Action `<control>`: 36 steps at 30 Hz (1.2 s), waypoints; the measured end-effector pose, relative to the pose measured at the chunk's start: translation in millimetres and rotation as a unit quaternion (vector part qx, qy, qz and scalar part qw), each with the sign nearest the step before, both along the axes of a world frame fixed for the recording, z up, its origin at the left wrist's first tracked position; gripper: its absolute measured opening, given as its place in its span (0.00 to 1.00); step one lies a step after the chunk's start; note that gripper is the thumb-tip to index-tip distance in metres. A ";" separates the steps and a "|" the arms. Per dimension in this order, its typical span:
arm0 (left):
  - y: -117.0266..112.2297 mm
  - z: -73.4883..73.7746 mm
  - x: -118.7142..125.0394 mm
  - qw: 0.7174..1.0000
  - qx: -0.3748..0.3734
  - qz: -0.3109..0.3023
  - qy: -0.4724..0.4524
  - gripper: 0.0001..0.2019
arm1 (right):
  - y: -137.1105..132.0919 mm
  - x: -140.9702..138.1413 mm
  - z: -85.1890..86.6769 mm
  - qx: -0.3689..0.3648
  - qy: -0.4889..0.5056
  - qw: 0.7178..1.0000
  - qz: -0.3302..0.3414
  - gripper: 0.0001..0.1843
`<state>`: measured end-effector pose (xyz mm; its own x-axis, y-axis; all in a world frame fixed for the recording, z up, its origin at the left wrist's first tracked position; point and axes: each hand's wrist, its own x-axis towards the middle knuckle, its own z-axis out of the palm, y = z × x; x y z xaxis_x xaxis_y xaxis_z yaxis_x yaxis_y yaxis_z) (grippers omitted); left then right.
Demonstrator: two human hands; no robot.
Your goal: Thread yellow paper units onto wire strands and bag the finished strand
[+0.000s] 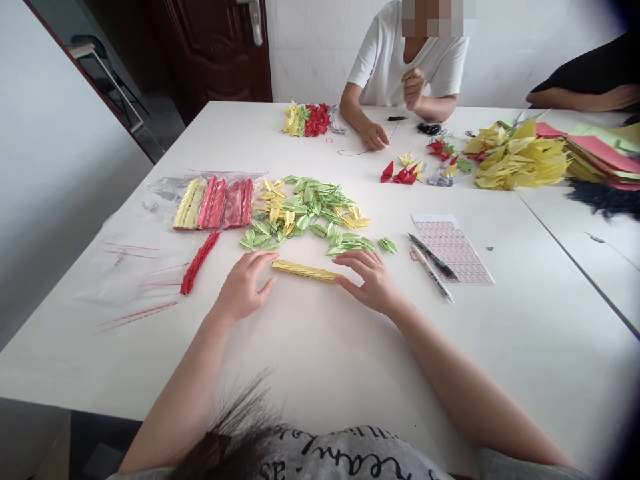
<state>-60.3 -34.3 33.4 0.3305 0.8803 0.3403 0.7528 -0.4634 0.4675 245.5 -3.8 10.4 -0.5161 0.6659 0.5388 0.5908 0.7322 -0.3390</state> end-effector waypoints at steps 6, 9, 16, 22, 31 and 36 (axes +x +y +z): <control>4.6 -16.8 12.9 0.998 -0.041 -0.008 0.050 0.24 | 0.5 -10.0 -16.3 -0.075 -0.065 0.995 0.006 0.21; 5.9 -22.0 18.2 0.998 -0.039 -0.001 0.050 0.22 | -1.6 -11.6 -16.1 -0.119 -0.014 0.993 0.019 0.18; 6.1 -25.9 20.5 0.992 -0.084 -0.019 -0.098 0.14 | -4.3 -9.1 -10.6 -0.247 0.151 0.956 -0.039 0.16; 5.3 -31.2 25.1 1.000 -0.009 0.016 -0.017 0.10 | -1.5 -11.7 -12.2 0.023 0.060 0.994 -0.093 0.13; 14.3 0.1 -22.6 0.976 0.073 0.204 0.000 0.14 | -14.6 -24.2 -14.3 0.065 -0.109 0.990 0.060 0.17; -12.2 32.8 -119.6 0.803 0.011 0.595 0.018 0.23 | -11.3 -18.2 -16.0 0.068 -0.060 0.995 0.040 0.16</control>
<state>-179.9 -46.5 66.2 -0.7308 0.5739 0.3695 0.6817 0.5865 0.4373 227.3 -15.0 -5.5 -0.6310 0.5447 0.5524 0.5591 0.8129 -0.1630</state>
